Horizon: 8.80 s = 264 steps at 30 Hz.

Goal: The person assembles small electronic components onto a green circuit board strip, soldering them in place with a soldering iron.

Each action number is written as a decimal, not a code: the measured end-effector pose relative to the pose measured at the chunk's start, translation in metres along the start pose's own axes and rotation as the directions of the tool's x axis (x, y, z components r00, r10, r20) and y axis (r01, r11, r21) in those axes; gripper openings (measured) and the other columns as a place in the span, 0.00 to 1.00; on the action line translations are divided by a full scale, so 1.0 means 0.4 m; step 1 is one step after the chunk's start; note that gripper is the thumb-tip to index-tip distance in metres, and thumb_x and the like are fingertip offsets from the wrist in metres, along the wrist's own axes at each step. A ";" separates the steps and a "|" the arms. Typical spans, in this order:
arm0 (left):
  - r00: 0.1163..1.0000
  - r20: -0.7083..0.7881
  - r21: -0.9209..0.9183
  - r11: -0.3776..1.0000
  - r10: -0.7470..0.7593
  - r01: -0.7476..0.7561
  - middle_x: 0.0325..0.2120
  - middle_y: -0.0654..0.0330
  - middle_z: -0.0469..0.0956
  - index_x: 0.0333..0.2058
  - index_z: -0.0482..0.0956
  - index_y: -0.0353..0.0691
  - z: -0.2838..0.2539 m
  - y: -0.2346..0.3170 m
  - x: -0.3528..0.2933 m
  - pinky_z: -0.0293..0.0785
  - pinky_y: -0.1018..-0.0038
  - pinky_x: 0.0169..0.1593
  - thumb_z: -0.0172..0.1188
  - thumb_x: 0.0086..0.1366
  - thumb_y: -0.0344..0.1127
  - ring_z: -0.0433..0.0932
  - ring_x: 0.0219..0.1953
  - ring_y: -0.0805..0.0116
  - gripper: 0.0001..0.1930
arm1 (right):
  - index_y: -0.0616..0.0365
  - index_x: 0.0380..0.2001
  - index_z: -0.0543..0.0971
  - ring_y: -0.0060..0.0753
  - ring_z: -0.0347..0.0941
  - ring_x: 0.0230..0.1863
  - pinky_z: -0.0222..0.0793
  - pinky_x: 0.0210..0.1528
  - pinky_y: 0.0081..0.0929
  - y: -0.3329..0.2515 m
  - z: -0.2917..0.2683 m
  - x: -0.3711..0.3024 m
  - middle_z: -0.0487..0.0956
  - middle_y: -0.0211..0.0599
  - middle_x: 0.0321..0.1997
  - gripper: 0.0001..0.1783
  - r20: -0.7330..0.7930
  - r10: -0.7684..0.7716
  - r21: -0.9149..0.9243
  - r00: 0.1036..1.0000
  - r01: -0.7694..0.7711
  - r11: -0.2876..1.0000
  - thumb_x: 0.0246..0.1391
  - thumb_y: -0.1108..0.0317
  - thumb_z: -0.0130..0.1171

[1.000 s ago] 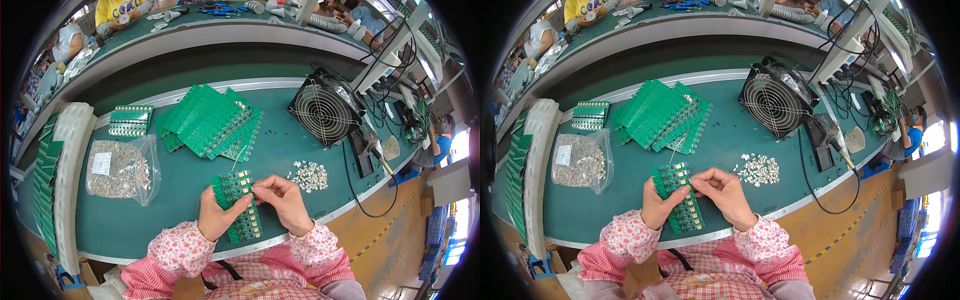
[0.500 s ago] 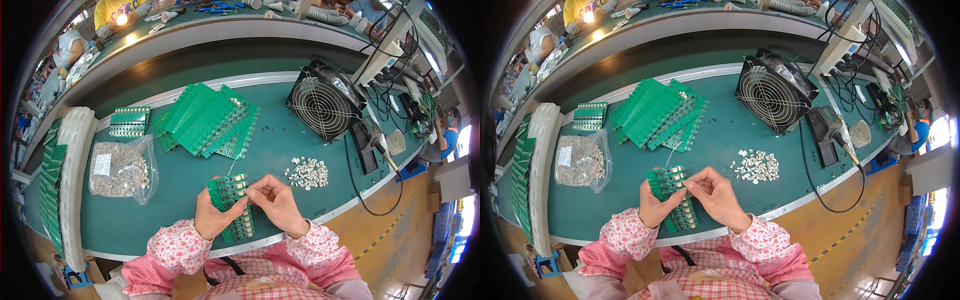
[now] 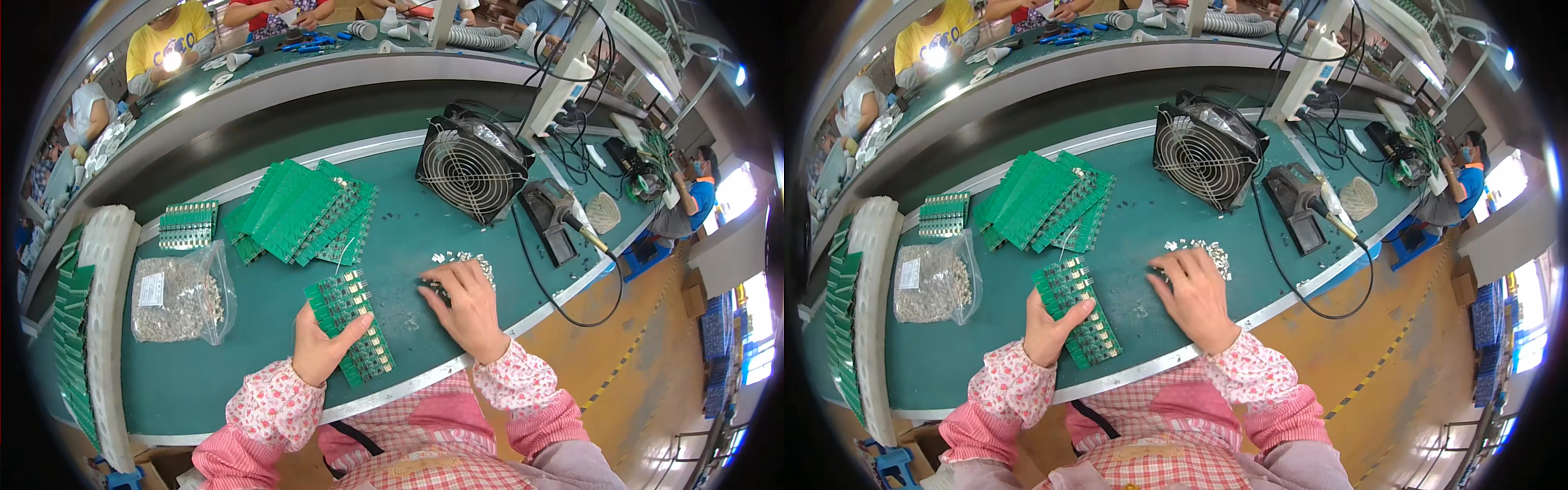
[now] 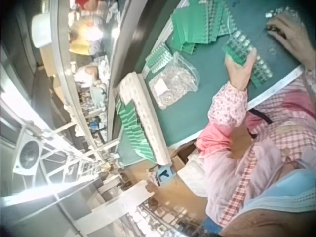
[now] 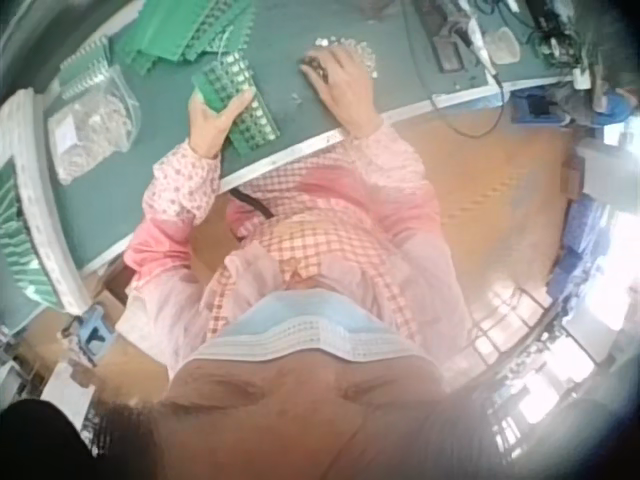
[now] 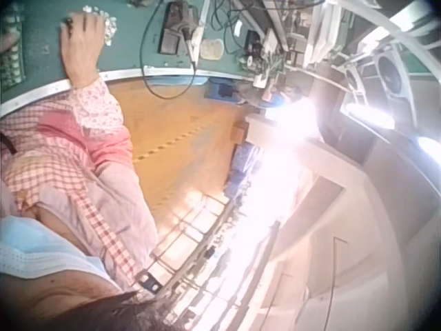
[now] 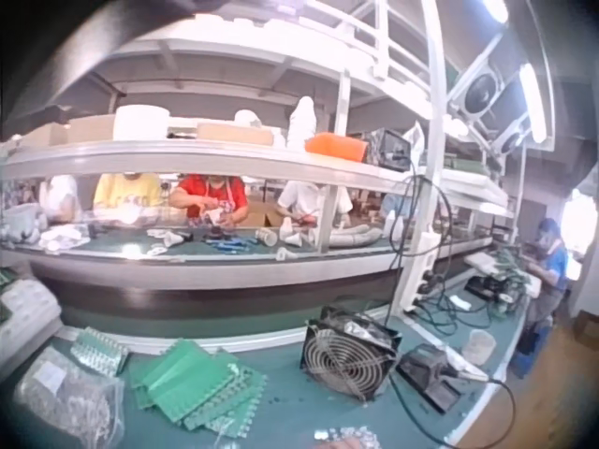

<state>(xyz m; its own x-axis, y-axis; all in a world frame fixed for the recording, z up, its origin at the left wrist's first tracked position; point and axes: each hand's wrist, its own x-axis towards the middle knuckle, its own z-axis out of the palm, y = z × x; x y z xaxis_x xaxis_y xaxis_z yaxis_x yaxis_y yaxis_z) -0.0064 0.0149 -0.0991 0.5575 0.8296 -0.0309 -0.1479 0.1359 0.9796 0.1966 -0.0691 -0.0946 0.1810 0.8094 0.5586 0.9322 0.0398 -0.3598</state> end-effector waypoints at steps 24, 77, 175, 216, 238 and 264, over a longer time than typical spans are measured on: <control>0.998 0.026 0.092 0.994 0.049 -0.051 0.33 0.61 0.79 0.40 0.74 0.34 -0.013 0.001 0.009 0.74 0.77 0.39 0.64 0.56 0.29 0.77 0.35 0.76 0.13 | 0.65 0.29 0.76 0.21 0.75 0.35 0.71 0.39 0.18 -0.085 0.042 0.032 0.78 0.37 0.34 0.08 0.511 0.227 0.733 0.829 -0.558 0.389 0.45 0.79 0.66; 0.996 0.082 0.119 0.992 0.032 -0.041 0.35 0.62 0.78 0.43 0.72 0.34 -0.011 0.013 0.007 0.74 0.78 0.41 0.65 0.55 0.27 0.77 0.37 0.78 0.17 | 0.63 0.35 0.73 0.19 0.72 0.35 0.70 0.40 0.18 -0.097 0.047 0.032 0.76 0.31 0.34 0.09 0.675 0.245 0.698 0.696 -0.710 0.092 0.57 0.68 0.58; 0.992 -0.069 -0.019 0.994 0.108 -0.110 0.35 0.62 0.78 0.42 0.73 0.33 0.018 0.014 -0.005 0.74 0.79 0.40 0.63 0.57 0.25 0.76 0.36 0.78 0.14 | 0.60 0.30 0.71 0.10 0.67 0.30 0.63 0.32 0.10 -0.166 0.091 0.017 0.74 0.25 0.28 0.08 0.434 0.470 0.836 0.768 -0.538 0.107 0.56 0.69 0.59; 0.996 0.025 -0.111 0.990 -0.089 0.091 0.31 0.63 0.77 0.38 0.74 0.35 0.005 0.014 0.002 0.74 0.76 0.38 0.63 0.56 0.27 0.76 0.33 0.75 0.11 | 0.53 0.25 0.81 0.34 0.69 0.31 0.67 0.34 0.29 0.083 0.006 0.071 0.76 0.28 0.24 0.05 -0.001 -0.029 -0.192 1.000 0.029 0.981 0.40 0.68 0.66; 0.997 0.068 -0.059 0.997 -0.038 0.042 0.31 0.63 0.78 0.37 0.75 0.34 -0.004 0.011 0.007 0.74 0.78 0.37 0.63 0.57 0.29 0.76 0.33 0.77 0.10 | 0.62 0.33 0.76 0.18 0.73 0.34 0.70 0.39 0.18 -0.084 0.010 0.050 0.77 0.30 0.33 0.09 0.716 0.198 0.645 0.669 -0.743 0.180 0.55 0.67 0.60; 1.000 0.017 -0.041 0.999 0.006 -0.005 0.35 0.62 0.78 0.42 0.73 0.33 0.022 0.002 0.005 0.74 0.79 0.39 0.63 0.57 0.25 0.76 0.35 0.77 0.14 | 0.62 0.35 0.73 0.18 0.72 0.34 0.68 0.40 0.16 -0.061 0.043 0.020 0.75 0.31 0.32 0.08 0.519 0.292 0.738 0.803 -0.594 0.320 0.55 0.70 0.60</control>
<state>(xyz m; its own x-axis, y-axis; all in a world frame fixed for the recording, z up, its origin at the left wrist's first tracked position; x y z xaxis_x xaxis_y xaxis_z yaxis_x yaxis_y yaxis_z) 0.0018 0.0120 -0.0966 0.5704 0.8211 -0.0216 -0.1842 0.1535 0.9708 0.1698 -0.0534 -0.0941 0.2549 0.9659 -0.0448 -0.0402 -0.0357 -0.9986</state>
